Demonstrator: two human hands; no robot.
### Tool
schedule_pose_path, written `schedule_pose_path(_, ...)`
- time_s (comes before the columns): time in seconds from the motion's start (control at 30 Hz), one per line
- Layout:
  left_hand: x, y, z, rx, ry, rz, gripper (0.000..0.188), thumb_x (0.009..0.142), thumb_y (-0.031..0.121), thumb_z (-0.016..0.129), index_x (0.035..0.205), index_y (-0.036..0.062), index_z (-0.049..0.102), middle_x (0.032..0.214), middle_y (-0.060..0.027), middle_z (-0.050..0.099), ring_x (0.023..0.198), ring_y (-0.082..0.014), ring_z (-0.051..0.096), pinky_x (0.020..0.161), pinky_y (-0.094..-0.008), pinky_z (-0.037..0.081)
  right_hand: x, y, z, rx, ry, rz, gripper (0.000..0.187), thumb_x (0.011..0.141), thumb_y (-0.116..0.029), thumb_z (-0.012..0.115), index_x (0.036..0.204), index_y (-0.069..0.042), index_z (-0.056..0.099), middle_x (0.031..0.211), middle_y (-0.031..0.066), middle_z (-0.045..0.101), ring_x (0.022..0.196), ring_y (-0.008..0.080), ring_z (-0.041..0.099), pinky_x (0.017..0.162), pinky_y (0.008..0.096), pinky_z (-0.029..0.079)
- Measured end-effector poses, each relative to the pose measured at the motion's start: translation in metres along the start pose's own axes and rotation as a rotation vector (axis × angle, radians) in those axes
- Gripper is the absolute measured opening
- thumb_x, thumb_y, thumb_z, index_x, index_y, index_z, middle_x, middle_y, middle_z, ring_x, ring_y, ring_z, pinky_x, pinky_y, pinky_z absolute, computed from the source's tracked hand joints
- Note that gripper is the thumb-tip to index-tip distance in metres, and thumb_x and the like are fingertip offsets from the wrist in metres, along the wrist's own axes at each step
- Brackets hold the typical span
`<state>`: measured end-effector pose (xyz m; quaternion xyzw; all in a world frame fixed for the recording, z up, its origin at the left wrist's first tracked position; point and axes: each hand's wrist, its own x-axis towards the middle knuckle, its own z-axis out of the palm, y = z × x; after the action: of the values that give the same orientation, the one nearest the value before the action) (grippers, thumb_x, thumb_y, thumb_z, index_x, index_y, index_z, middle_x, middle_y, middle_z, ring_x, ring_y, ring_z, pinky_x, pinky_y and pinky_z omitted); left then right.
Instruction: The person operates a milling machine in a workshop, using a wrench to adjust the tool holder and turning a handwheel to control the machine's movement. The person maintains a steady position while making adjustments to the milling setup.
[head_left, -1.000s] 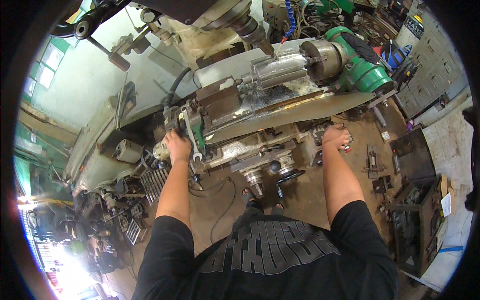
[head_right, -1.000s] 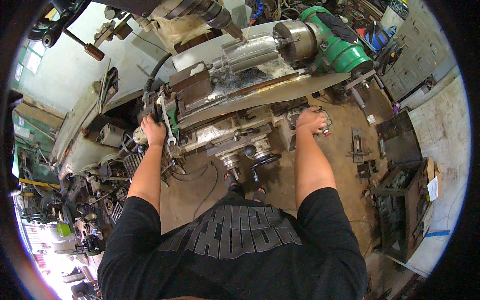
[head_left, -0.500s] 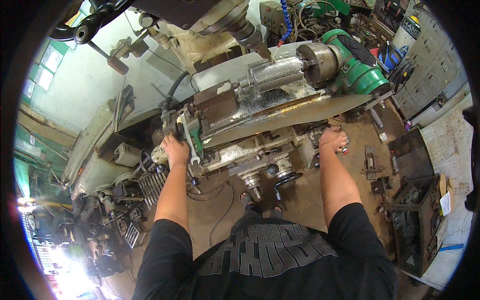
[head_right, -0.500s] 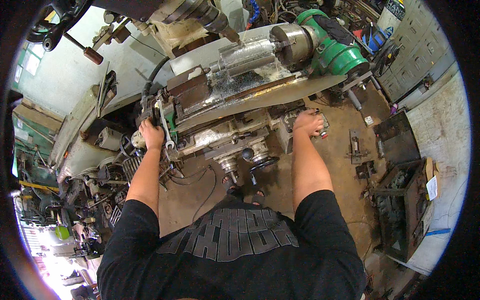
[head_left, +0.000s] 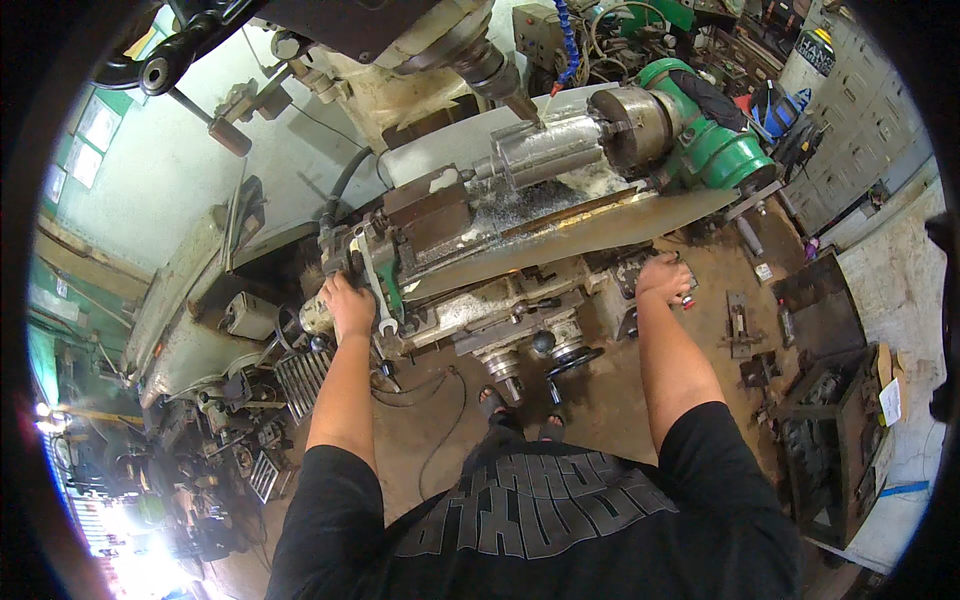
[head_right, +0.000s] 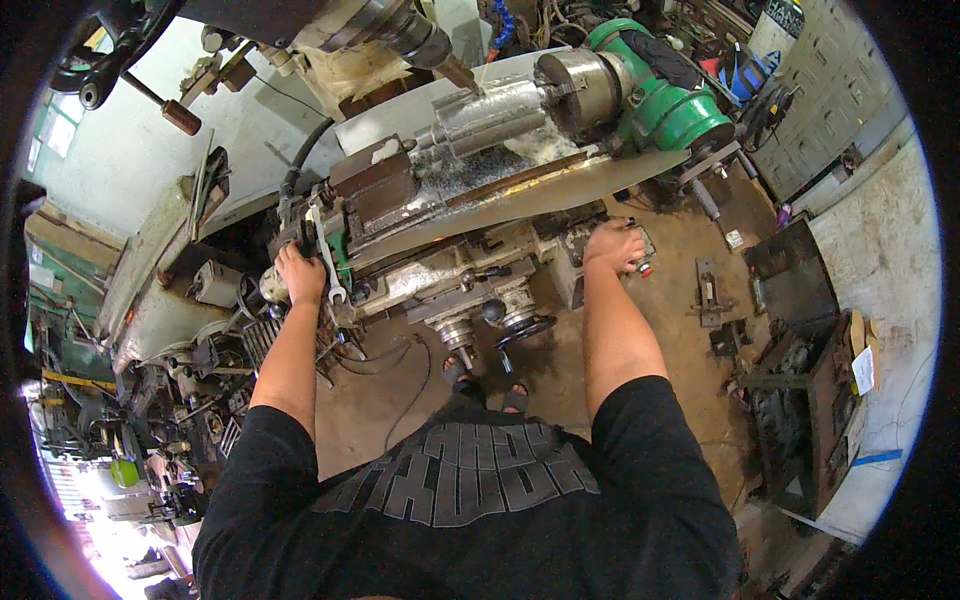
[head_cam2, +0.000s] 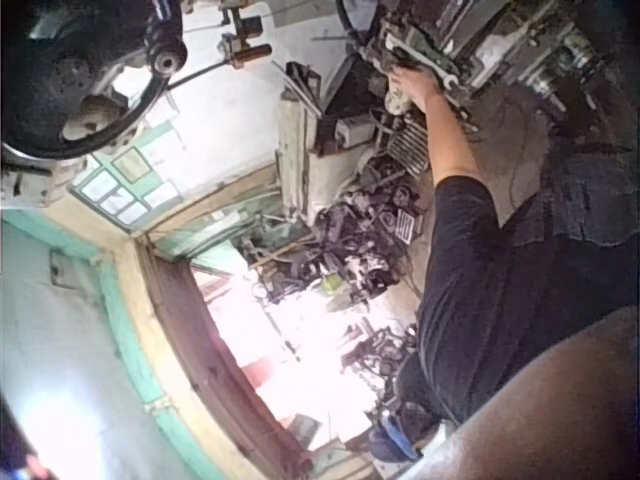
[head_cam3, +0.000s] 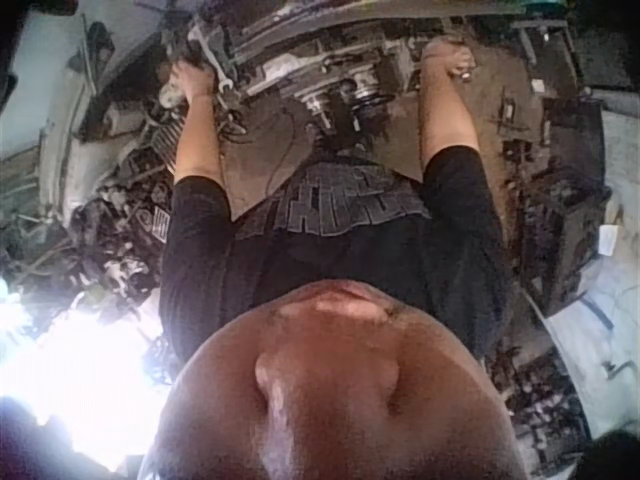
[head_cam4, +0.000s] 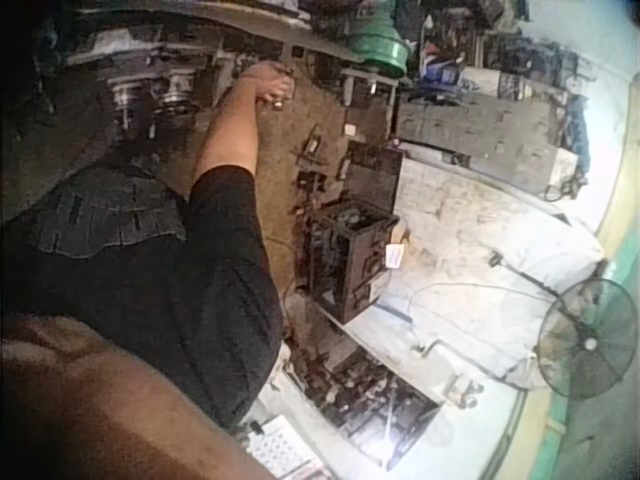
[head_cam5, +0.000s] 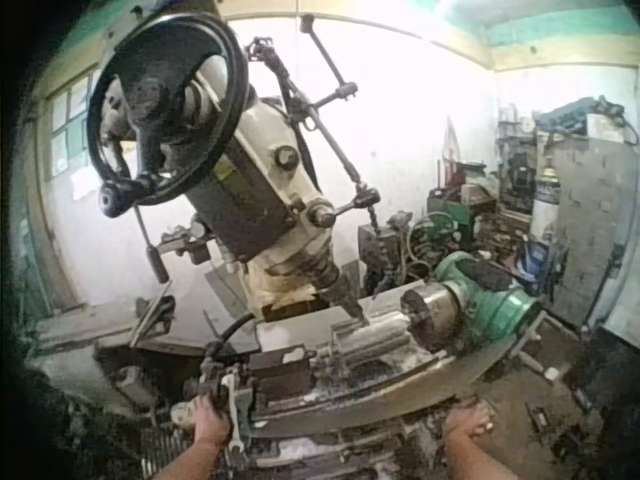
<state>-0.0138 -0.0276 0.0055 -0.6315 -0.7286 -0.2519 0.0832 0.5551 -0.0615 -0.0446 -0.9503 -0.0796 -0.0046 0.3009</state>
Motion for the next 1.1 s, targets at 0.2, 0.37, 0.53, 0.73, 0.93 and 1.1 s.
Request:
schedule_pose_path(0.2,-0.001,-0.002,0.004,0.002,0.041,0.000,0.052,0.077,0.007,0.065,0.127,-0.0029,0.054,0.131,-0.0235,0.054,0.127,-0.0445,0.044,0.112,-0.0518,0.036,-0.003,-0.003,-0.005,0.006,-0.012,0.007,0.057,0.102,-0.046,0.038,0.129,0.000,0.059,0.136,0.0197,0.057,0.132,0.0362,0.047,0.105,0.0598,0.035)
schedule_pose_path(0.37,0.000,-0.002,0.003,0.004,0.010,-0.005,0.056,0.077,0.008,0.068,0.129,-0.0031,0.053,0.133,-0.0239,0.053,0.129,-0.0447,0.043,0.112,-0.0518,0.036,-0.003,-0.004,-0.009,-0.009,-0.048,0.022,0.056,0.103,-0.046,0.038,0.128,0.000,0.059,0.137,0.0190,0.056,0.133,0.0358,0.047,0.105,0.0598,0.036)
schedule_pose_path(0.53,-0.001,-0.001,0.001,0.013,0.004,-0.008,0.060,0.077,0.008,0.070,0.132,-0.0042,0.052,0.135,-0.0246,0.052,0.130,-0.0455,0.042,0.113,-0.0522,0.036,-0.003,-0.003,-0.008,-0.011,-0.028,0.012,0.055,0.103,-0.046,0.038,0.129,-0.002,0.059,0.137,0.0188,0.056,0.133,0.0349,0.047,0.105,0.0590,0.036)
schedule_pose_path(0.73,-0.001,-0.002,0.003,0.003,0.018,-0.014,0.056,0.078,0.008,0.066,0.130,-0.0049,0.052,0.135,-0.0255,0.051,0.130,-0.0462,0.042,0.113,-0.0529,0.036,-0.002,-0.001,0.001,-0.014,0.028,0.002,0.054,0.102,-0.046,0.039,0.128,-0.002,0.059,0.136,0.0185,0.056,0.131,0.0346,0.048,0.103,0.0581,0.036)
schedule_pose_path(0.93,0.000,-0.001,0.002,-0.020,0.023,-0.002,0.051,0.078,0.007,0.062,0.127,-0.0048,0.054,0.133,-0.0260,0.053,0.128,-0.0459,0.044,0.112,-0.0532,0.036,-0.001,-0.001,0.002,-0.019,0.054,-0.005,0.053,0.102,-0.045,0.040,0.122,-0.002,0.062,0.133,0.0179,0.058,0.129,0.0342,0.050,0.103,0.0577,0.036)
schedule_pose_path(1.1,-0.002,0.001,0.000,0.001,0.047,0.007,0.051,0.078,0.008,0.063,0.126,-0.0044,0.054,0.134,-0.0255,0.053,0.128,-0.0452,0.044,0.112,-0.0527,0.036,-0.001,-0.003,-0.002,-0.022,0.012,0.020,0.053,0.100,-0.045,0.041,0.123,-0.001,0.061,0.133,0.0181,0.058,0.129,0.0341,0.050,0.104,0.0577,0.037)
